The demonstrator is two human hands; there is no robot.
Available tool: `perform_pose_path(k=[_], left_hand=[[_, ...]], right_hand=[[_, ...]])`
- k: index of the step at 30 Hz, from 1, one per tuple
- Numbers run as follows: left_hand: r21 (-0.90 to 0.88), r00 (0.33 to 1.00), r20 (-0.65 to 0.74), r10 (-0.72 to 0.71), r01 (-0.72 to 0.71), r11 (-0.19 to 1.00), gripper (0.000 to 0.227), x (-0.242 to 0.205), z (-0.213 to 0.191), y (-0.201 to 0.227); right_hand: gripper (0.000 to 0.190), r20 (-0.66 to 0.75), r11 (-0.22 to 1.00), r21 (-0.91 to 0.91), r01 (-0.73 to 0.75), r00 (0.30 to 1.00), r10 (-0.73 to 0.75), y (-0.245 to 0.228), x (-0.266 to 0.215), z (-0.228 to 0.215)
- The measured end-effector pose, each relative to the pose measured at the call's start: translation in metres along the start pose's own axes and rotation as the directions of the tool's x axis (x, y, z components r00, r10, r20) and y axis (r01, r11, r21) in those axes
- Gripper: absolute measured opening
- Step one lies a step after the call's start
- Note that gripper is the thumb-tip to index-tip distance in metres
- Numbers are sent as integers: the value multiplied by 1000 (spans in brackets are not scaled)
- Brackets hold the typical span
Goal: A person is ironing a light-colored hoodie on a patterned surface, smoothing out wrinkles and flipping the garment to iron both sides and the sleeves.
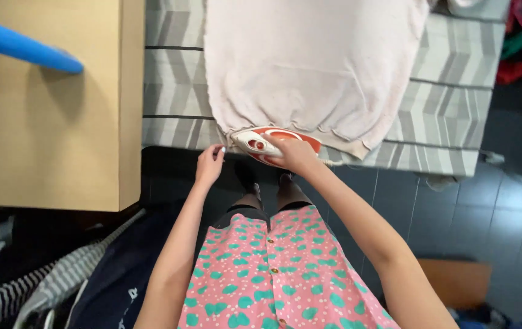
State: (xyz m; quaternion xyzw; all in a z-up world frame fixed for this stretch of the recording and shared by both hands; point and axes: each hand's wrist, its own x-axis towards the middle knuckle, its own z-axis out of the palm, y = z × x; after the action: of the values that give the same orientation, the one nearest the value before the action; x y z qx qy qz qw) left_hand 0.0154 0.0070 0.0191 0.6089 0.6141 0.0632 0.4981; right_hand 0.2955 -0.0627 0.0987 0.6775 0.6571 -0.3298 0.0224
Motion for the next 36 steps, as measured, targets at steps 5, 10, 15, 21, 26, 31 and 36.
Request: perform_pose_path(k=[5,10,15,21,26,31,36], left_hand=[[80,1000,12,-6,5,997,31,7,3,30],[197,999,-45,-16,24,980,25,20,12,25],[294,996,-36,-77,84,952,25,29,6,15],[276,1000,-19,-12,17,961,24,24,7,13],[237,1000,10,16,-18,971,25,16,7,24],[241,999,19,36,-39,970,25,16,5,23],[324,1000,16,-27,20,946,27,24,8,16]], right_hand=[[69,-41,997,13,-82,996,82,31,-31,-15],[68,-68,976,96,-193,977,200,52,-99,-70],[69,15,845,197,-498,863,505,79,-166,-101],[72,-12,764,230,-603,783,622,135,-198,-61],[69,30,876,128,-465,885,465,79,-155,-88],[67,-36,966,149,-212,975,220,42,-77,-48],[71,-60,992,77,-103,992,108,28,-25,-22]])
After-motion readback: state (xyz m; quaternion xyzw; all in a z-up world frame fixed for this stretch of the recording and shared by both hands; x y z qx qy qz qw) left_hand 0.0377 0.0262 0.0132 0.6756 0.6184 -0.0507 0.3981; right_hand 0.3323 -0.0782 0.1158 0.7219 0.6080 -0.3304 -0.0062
